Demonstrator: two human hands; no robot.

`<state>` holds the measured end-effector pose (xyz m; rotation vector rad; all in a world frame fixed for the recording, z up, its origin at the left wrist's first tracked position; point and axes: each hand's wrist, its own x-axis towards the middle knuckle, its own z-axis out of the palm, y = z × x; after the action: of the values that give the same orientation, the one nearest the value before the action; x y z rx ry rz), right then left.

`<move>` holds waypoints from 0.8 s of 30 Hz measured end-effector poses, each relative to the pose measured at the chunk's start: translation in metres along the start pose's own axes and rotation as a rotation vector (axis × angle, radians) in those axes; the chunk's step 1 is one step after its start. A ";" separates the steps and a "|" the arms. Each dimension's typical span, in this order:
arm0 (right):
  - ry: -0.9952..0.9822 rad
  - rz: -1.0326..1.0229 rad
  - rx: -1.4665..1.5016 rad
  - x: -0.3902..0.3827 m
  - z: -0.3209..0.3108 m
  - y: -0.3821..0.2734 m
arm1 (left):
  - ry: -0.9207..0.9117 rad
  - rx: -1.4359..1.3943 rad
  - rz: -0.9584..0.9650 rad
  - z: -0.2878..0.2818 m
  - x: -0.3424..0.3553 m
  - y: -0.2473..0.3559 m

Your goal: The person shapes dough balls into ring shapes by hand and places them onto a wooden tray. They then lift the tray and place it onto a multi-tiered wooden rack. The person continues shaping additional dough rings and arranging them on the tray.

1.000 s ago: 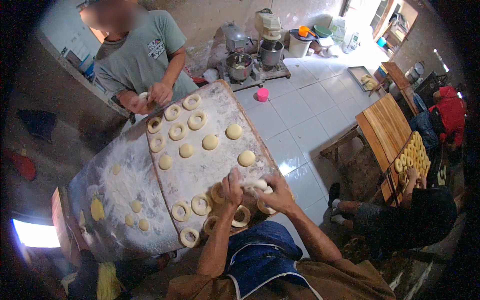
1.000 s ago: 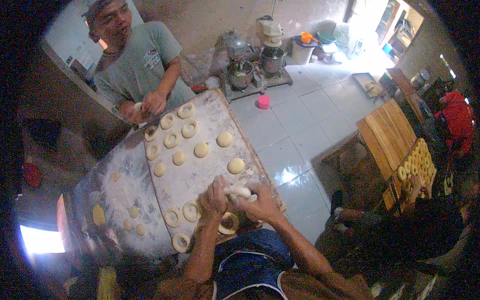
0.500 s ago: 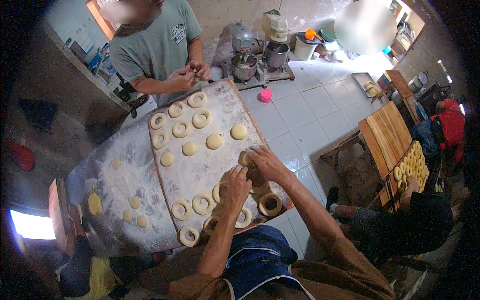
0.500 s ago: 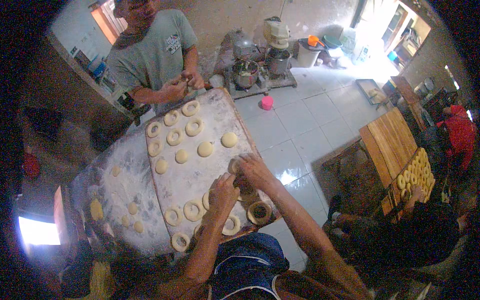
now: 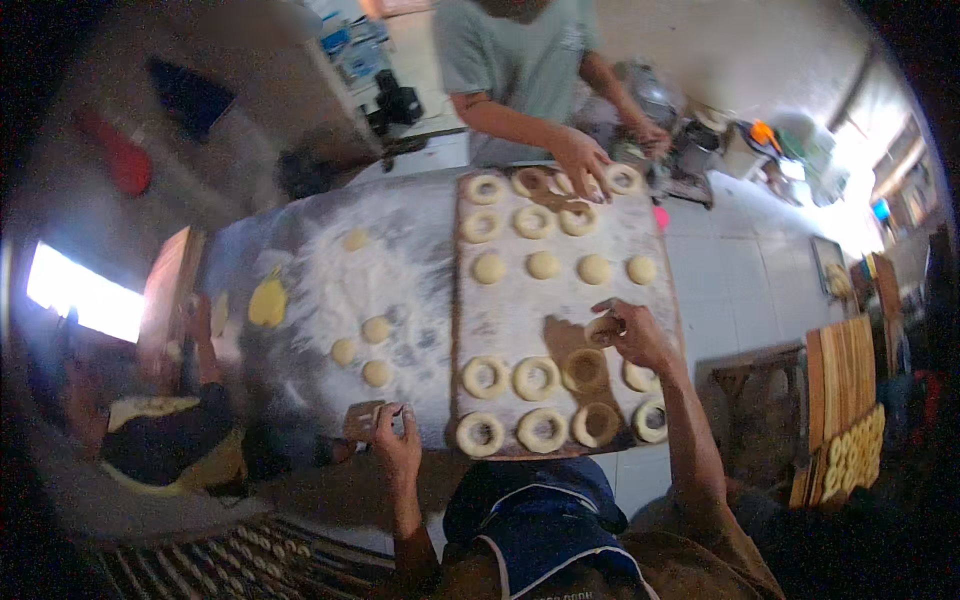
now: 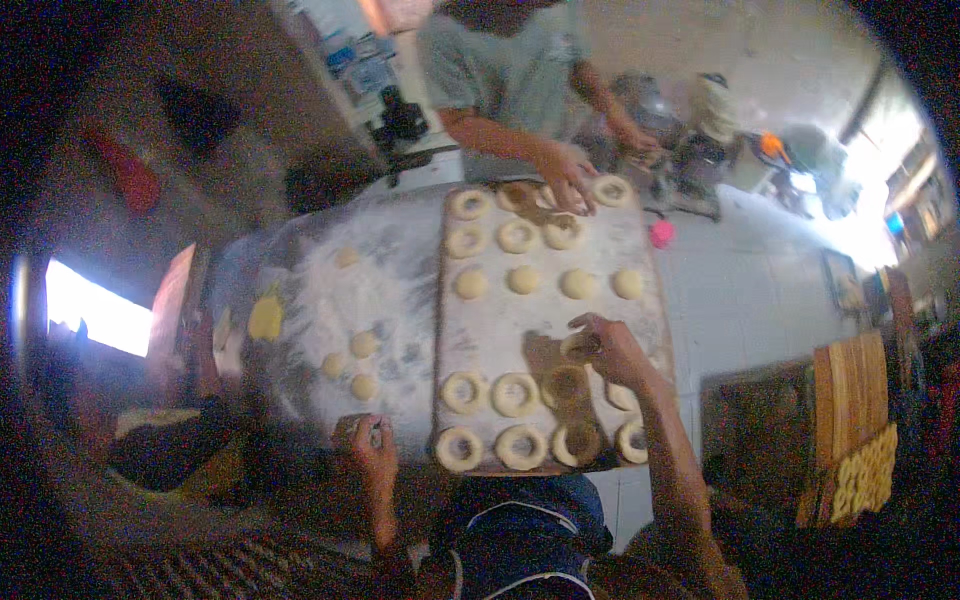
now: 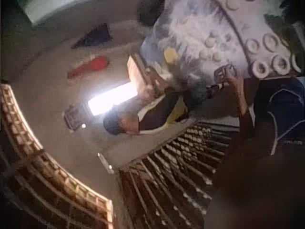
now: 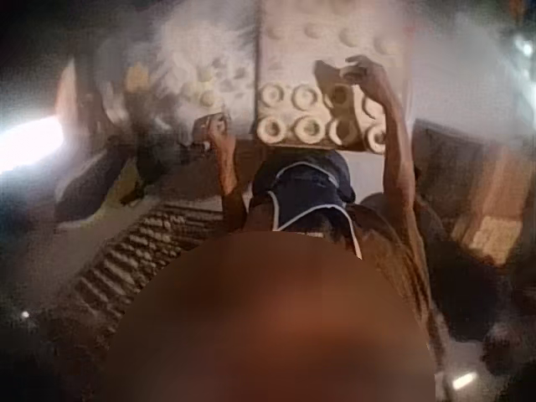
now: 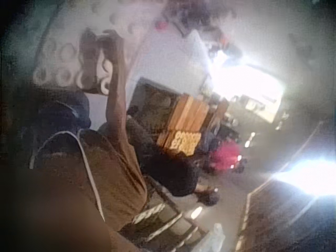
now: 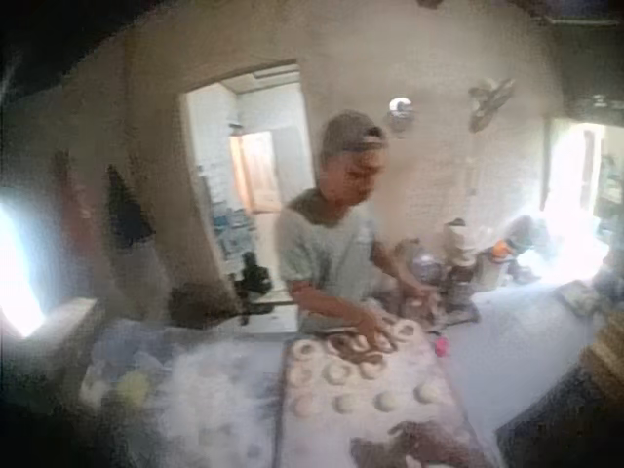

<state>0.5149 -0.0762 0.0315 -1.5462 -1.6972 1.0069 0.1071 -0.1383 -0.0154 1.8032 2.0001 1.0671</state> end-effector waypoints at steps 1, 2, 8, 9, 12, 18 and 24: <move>-0.048 -0.071 0.118 0.008 0.021 -0.013 | 0.043 0.015 -0.069 -0.011 -0.006 -0.023; -0.068 -0.158 0.137 0.019 0.050 -0.033 | 0.082 -0.116 -0.134 -0.018 -0.015 -0.042; -0.172 -0.382 -0.184 0.083 0.260 -0.070 | 0.103 -0.215 -0.359 -0.055 -0.014 -0.067; -0.189 -0.405 -0.221 0.090 0.287 -0.061 | 0.067 -0.194 -0.293 -0.058 -0.005 -0.066; -0.102 -0.497 -0.457 0.095 0.310 -0.095 | 0.001 -0.153 -0.147 -0.085 0.016 -0.053; -0.209 -0.404 -0.663 0.109 0.305 -0.111 | -0.070 -0.328 -0.180 -0.047 0.026 -0.076; -0.189 -0.065 0.071 0.080 0.295 -0.123 | -0.133 -0.664 -0.186 -0.012 0.053 -0.079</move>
<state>0.1915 -0.0365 -0.0188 -1.3783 -1.8057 1.1980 0.0294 -0.0905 -0.0435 1.2730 1.4541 1.3058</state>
